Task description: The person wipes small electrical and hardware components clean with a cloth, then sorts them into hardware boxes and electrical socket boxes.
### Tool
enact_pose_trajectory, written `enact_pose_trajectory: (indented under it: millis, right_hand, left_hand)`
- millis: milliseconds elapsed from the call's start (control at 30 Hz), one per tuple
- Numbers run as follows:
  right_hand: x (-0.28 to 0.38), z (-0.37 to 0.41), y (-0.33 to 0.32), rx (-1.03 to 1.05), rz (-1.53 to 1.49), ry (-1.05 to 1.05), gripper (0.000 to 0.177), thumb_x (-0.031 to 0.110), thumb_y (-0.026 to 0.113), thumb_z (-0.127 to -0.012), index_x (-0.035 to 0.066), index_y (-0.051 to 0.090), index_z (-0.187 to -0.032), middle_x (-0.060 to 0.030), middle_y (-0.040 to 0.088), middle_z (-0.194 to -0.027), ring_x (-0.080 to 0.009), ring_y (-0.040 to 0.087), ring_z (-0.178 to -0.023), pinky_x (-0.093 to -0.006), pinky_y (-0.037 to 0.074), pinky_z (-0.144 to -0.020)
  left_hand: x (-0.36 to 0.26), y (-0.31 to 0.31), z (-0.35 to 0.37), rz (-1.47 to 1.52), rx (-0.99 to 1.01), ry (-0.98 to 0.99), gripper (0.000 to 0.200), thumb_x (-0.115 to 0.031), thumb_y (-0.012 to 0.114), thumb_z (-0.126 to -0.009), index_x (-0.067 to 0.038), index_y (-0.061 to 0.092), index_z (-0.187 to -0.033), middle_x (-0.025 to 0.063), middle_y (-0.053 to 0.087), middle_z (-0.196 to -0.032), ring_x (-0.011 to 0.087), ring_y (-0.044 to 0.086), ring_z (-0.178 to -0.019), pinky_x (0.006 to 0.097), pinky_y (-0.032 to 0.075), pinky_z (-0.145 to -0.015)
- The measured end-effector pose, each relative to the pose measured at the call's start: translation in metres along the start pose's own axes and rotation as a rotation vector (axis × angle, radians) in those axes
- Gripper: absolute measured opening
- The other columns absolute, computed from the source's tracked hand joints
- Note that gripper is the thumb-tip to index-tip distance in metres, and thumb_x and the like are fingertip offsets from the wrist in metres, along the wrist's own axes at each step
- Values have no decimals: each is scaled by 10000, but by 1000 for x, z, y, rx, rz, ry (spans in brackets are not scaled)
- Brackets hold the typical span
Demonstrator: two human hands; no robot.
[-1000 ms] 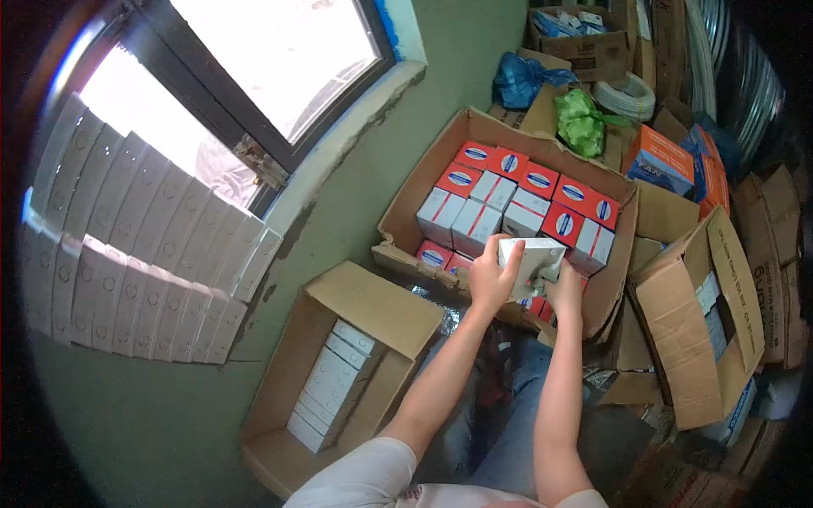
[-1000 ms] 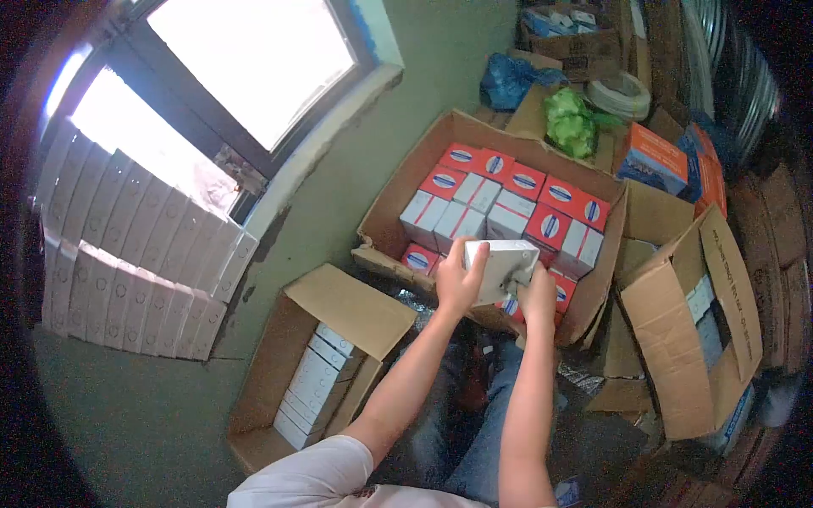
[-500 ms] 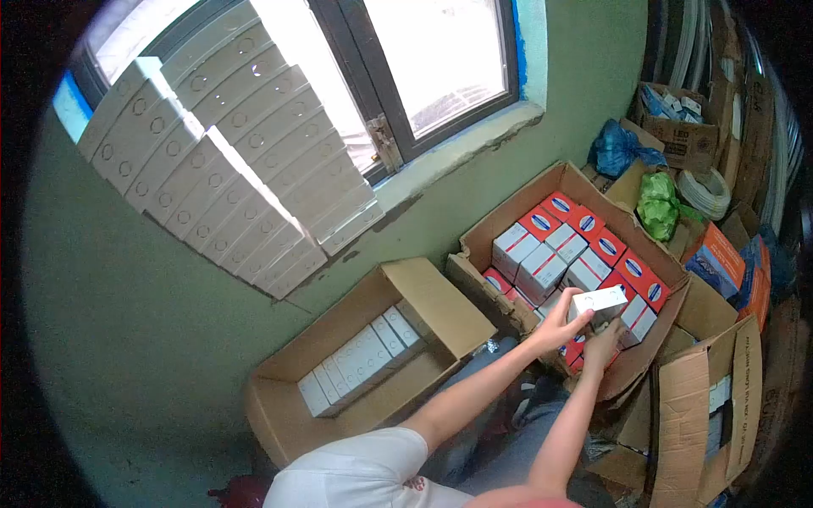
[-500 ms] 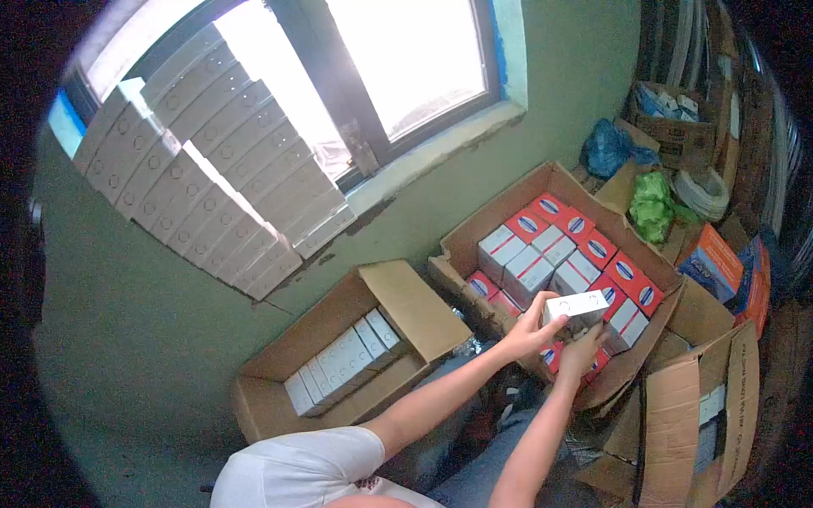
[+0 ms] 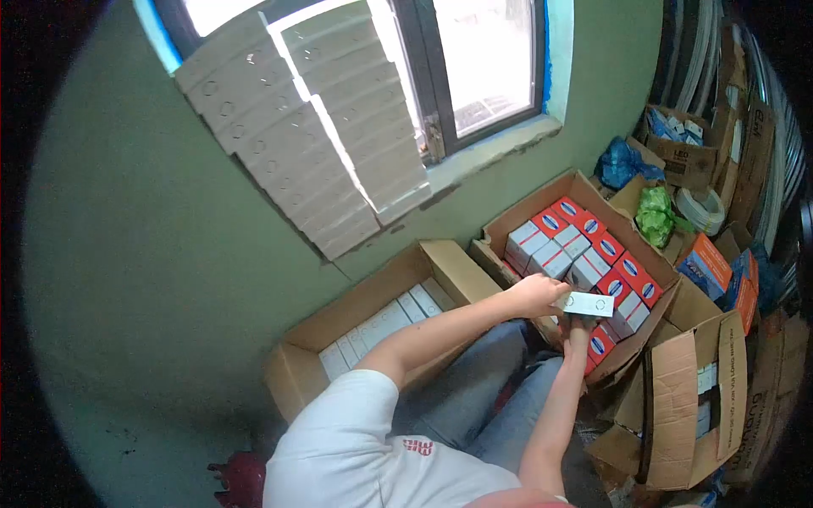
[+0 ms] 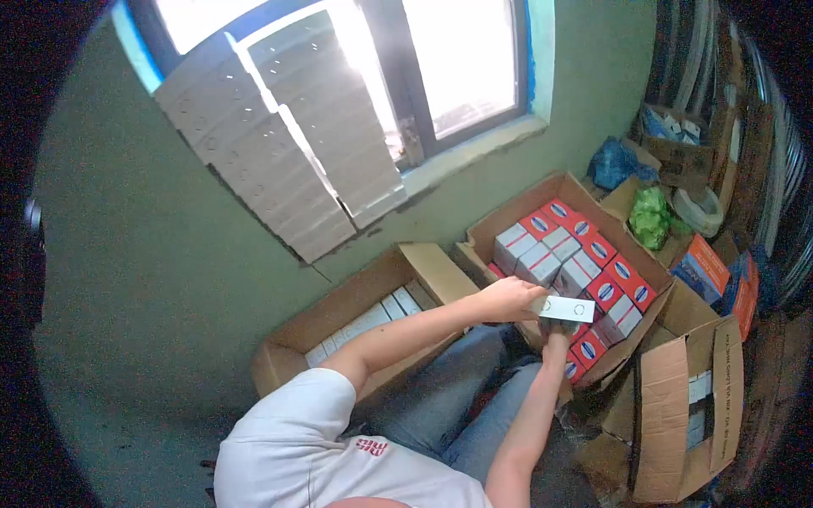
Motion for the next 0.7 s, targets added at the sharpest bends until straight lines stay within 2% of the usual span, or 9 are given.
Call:
enact_pose_trajectory:
  millis: [167,267,333,400,433,467,533,600,700]
  right_hand:
    - [-2,36,29,252,-145,133,296,36,544,-884,82,543,-1176,-48,599,-1097,-224,610,-953,-370,521,-815]
    - [-20,16,-7,4,-98,361,290,0,522,-862,92,561,-1134,-50,599,-1066,-233,597,-955,-382,510,-822]
    - [-36,-13,-28,7,-100,276,263,-57,491,-809,115,584,-984,-53,603,-949,-238,609,-887,-403,515,-765]
    - [-50,-39,-48,-3,20,166,255,-49,538,-776,108,585,-971,-50,599,-924,-227,609,-829,-394,516,-686]
    - [-42,-34,-42,-5,132,167,251,-44,553,-769,104,584,-969,-51,597,-919,-225,606,-813,-397,510,-661]
    - [-30,-24,-38,-12,247,172,248,-39,567,-762,100,584,-967,-52,596,-914,-224,604,-797,-400,504,-636]
    - [-28,-18,-40,-39,346,198,224,-14,605,-753,84,589,-953,-60,591,-878,-226,595,-751,-409,482,-576]
    - [-21,-10,-36,-30,173,194,217,1,611,-759,75,603,-963,-74,600,-878,-240,599,-768,-414,485,-594]
    - [-22,-4,-43,-88,55,194,217,41,635,-780,66,615,-995,-93,617,-928,-252,606,-807,-430,489,-636]
  left_hand:
    - [26,-49,31,-377,-222,160,320,-228,663,-763,-38,534,-986,125,619,-941,290,647,-862,388,547,-699]
    - [-9,-167,83,-577,-502,307,282,-145,608,-803,-33,546,-1054,119,623,-998,258,638,-935,370,550,-756]
    - [-40,-252,132,-840,-703,290,321,-90,584,-819,-52,562,-1137,101,634,-1055,227,651,-930,325,569,-730]
    - [-76,-328,176,-1187,-762,100,272,-168,551,-901,-106,574,-1164,66,646,-1053,169,664,-713,263,554,-502]
    - [-84,-367,199,-1357,-804,160,358,-236,582,-895,-129,549,-1236,40,643,-1142,146,667,-767,254,570,-536]
    - [-104,-399,215,-1465,-638,-383,368,-224,587,-894,-123,549,-1246,43,623,-1191,150,669,-802,263,567,-522]
    - [-100,-464,251,-1678,-681,-257,397,-226,585,-897,-79,539,-1263,92,609,-1213,195,673,-889,305,586,-622]
    - [-97,-511,270,-1565,-842,-287,428,-254,581,-905,-41,528,-1272,130,596,-1224,250,648,-989,380,564,-806]
    - [-68,-538,284,-1534,-762,-440,400,-265,588,-908,-97,550,-1269,115,630,-1176,257,627,-1053,411,516,-924]
Point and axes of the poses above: each hand's wrist, its own z-axis away from the middle knuckle, its own y-axis out of the palm, x = y × z, the point moved 3 cm from there along -z, towards the middle knuckle
